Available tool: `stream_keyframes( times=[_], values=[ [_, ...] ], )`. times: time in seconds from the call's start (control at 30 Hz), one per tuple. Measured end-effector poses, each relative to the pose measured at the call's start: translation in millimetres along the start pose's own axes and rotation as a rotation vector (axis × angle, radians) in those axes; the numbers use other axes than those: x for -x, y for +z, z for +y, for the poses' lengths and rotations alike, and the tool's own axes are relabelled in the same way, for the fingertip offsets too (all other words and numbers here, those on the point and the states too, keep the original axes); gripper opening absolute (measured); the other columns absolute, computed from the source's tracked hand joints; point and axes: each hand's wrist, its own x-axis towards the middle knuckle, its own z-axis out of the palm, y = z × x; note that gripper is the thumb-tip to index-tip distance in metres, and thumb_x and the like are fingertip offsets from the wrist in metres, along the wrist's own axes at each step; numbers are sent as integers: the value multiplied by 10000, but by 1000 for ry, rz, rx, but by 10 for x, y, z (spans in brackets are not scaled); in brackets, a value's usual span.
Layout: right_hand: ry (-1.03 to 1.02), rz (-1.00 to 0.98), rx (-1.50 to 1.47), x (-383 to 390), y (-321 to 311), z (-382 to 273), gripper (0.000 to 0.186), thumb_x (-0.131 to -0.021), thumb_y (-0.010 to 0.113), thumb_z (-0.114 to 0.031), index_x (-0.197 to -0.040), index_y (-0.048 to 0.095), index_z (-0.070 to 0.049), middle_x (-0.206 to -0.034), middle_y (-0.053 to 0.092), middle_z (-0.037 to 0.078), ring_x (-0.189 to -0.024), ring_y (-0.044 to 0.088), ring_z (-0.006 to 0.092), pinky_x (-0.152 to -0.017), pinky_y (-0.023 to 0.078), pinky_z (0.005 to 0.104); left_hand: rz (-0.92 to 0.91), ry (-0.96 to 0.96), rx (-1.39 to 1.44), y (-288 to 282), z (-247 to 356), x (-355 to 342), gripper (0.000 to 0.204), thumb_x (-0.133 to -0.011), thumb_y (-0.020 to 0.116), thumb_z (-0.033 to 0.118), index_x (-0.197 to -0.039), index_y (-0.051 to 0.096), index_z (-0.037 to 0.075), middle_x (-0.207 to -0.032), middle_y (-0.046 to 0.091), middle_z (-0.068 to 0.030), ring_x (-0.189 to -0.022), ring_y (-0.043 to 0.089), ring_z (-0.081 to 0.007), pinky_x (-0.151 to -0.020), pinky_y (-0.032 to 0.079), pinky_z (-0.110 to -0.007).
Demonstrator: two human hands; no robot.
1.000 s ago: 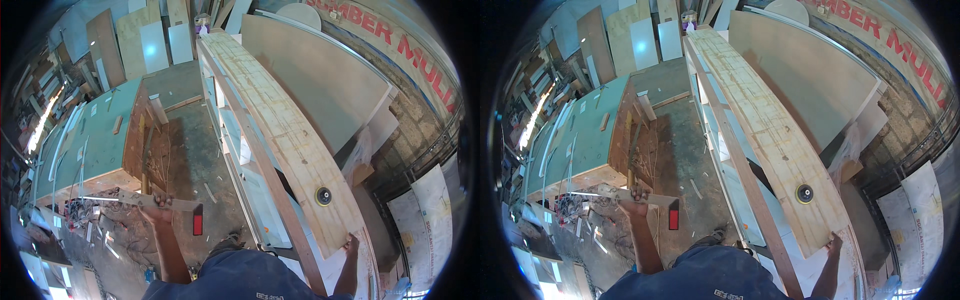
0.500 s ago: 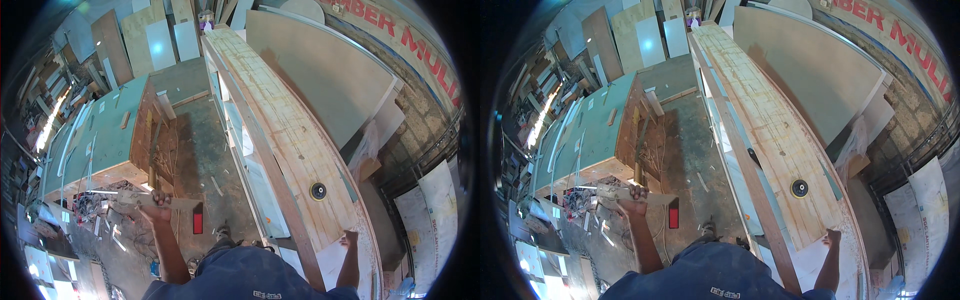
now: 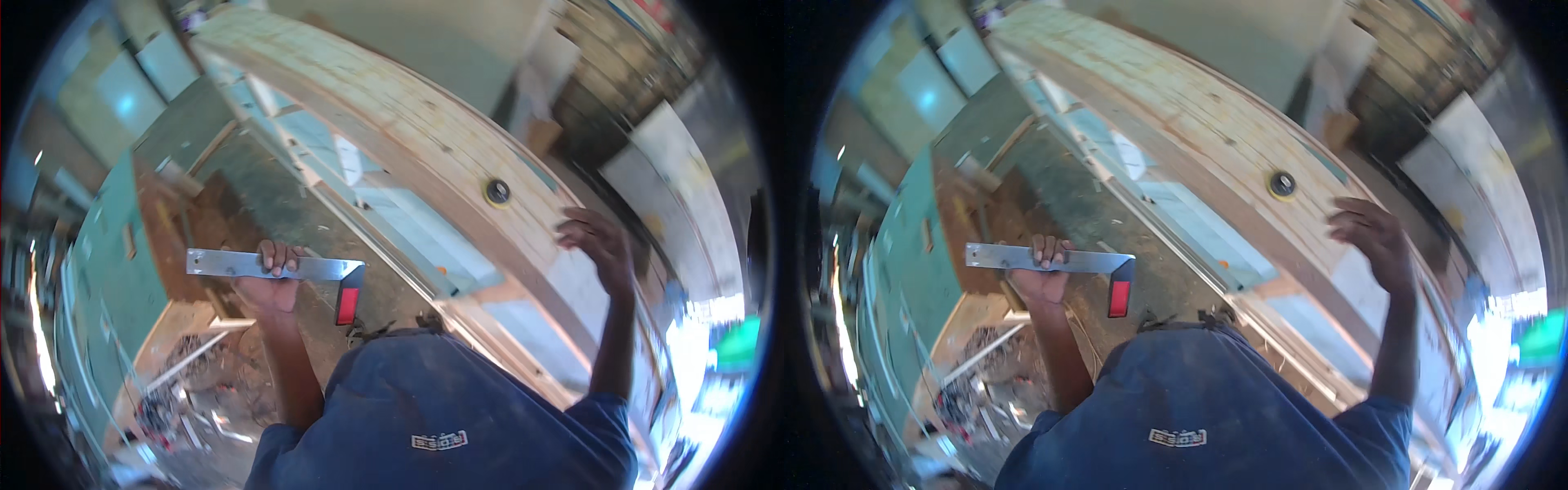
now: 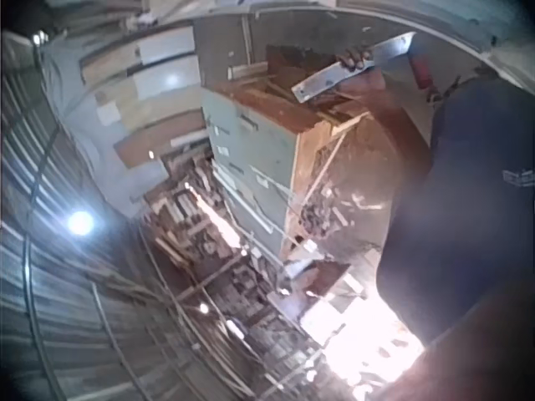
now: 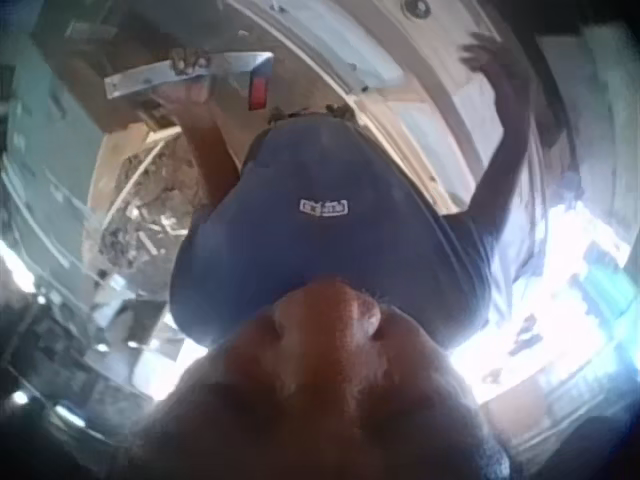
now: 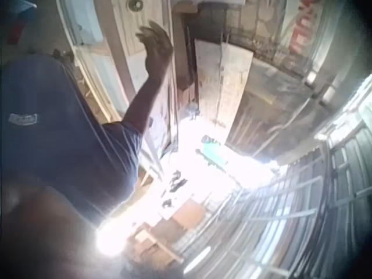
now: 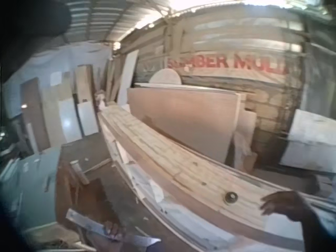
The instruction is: The person builds a wooden cabinet by marking measurements on the frame with a pencil and square, and subsequently sanding the wooden surfaces.
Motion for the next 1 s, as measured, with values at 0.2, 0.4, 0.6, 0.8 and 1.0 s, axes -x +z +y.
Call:
stream_keyframes(
  times=[0.2,0.4,0.6,0.8,1.0],
  values=[
    [-30,-112,41,468,1948,466,595,-840,803,-126,-1388,580,-65,-1306,655,116,-1176,637,233,-985,535,384,120,-185,-104,92,-174,-293,723,-1002,303,707,-654,437,87,-576,369,-52,-633,431,-243,-834,439,-391],
    [67,-179,289,683,3226,450,1032,-732,872,-314,-1574,312,-105,-1616,277,229,-1454,370,413,-1158,397,481,434,-176,-131,251,-637,-394,550,-1040,426,618,-792,448,128,-641,383,18,-555,380,-122,-659,393,-329],
    [72,66,314,648,3366,797,780,-811,776,-183,-1492,417,-56,-1464,468,232,-1205,585,420,-962,522,474,429,-160,-276,288,-909,-471,457,-1061,436,557,-905,498,132,-699,438,34,-597,410,-106,-646,406,-307],
    [-48,209,281,468,3102,1152,393,-880,749,-106,-1250,632,-42,-1118,684,211,-915,722,325,-747,573,404,398,-117,-334,328,-809,-601,525,-1055,427,585,-985,550,80,-774,485,-9,-708,488,-147,-743,450,-319],
    [-154,165,215,16,2752,1276,182,-921,738,-103,-1049,684,15,-927,752,186,-826,751,275,-734,577,362,191,302,-916,638,-355,-1287,595,-1006,517,611,-1026,605,24,-799,541,-27,-737,551,-158,-730,485,-343]
  ],
)
